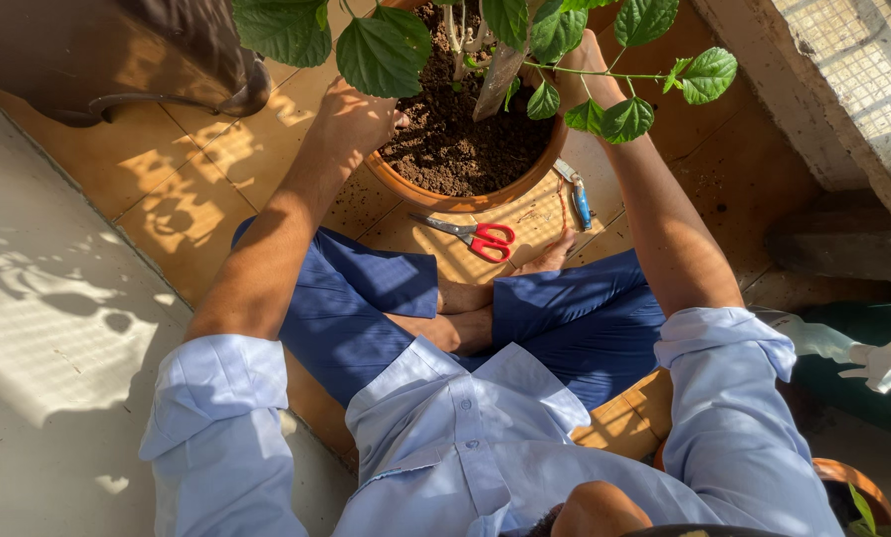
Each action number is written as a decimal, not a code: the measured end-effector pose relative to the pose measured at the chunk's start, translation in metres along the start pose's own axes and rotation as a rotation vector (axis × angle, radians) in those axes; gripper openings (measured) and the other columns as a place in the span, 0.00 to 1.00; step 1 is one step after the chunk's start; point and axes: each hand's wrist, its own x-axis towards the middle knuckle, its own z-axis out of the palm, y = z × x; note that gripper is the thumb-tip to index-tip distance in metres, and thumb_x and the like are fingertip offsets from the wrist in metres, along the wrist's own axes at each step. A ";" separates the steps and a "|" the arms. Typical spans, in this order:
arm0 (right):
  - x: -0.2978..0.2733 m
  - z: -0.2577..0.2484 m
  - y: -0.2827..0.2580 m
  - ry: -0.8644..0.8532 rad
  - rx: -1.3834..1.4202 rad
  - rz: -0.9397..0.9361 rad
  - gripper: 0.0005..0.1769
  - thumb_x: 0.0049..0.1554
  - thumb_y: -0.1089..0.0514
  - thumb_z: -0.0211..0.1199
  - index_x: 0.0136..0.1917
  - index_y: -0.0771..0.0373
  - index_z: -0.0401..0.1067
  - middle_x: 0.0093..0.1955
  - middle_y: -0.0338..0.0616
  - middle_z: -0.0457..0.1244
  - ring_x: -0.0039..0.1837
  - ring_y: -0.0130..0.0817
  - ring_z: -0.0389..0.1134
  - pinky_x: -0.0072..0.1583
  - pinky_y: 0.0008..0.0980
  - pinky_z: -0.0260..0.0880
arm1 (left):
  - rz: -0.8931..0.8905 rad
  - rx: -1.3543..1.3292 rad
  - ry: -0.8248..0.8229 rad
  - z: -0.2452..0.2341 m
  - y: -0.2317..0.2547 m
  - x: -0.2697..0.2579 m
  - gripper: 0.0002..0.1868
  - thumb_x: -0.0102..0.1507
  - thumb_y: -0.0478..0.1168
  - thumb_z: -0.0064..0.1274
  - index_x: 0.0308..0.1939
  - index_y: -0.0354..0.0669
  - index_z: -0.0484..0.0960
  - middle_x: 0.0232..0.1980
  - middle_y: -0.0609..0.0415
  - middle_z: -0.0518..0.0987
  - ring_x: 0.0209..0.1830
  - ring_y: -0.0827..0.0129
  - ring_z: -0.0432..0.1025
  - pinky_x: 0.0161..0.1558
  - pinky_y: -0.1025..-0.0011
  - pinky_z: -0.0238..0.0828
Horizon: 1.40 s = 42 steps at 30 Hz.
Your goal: The person sits on a tiled balcony floor and plants a small sapling into a terracotta pot, using hands to pack soil around the base. The person then moves the pot to a ledge and repeats the process with a second plant in a grey pot.
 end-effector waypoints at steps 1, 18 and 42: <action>-0.001 -0.006 -0.009 0.123 0.004 -0.026 0.11 0.58 0.66 0.72 0.54 0.63 0.76 0.48 0.42 0.70 0.49 0.37 0.73 0.50 0.33 0.73 | 0.009 -0.028 0.096 0.006 0.001 -0.004 0.18 0.79 0.50 0.40 0.50 0.53 0.87 0.51 0.56 0.86 0.49 0.70 0.80 0.74 0.59 0.64; -0.073 -0.070 -0.136 0.166 1.131 0.445 0.26 0.62 0.62 0.73 0.68 0.68 0.65 0.58 0.47 0.69 0.59 0.30 0.72 0.61 0.32 0.76 | 0.255 -0.233 0.620 -0.024 0.019 -0.013 0.11 0.73 0.43 0.50 0.50 0.46 0.87 0.49 0.53 0.86 0.45 0.66 0.80 0.55 0.64 0.74; -0.108 -0.127 -0.179 0.070 0.295 0.193 0.21 0.57 0.55 0.79 0.58 0.65 0.77 0.48 0.50 0.72 0.45 0.35 0.73 0.44 0.29 0.71 | 0.111 -0.153 0.523 -0.015 0.003 -0.025 0.15 0.73 0.48 0.47 0.43 0.53 0.91 0.43 0.58 0.88 0.50 0.63 0.79 0.65 0.43 0.61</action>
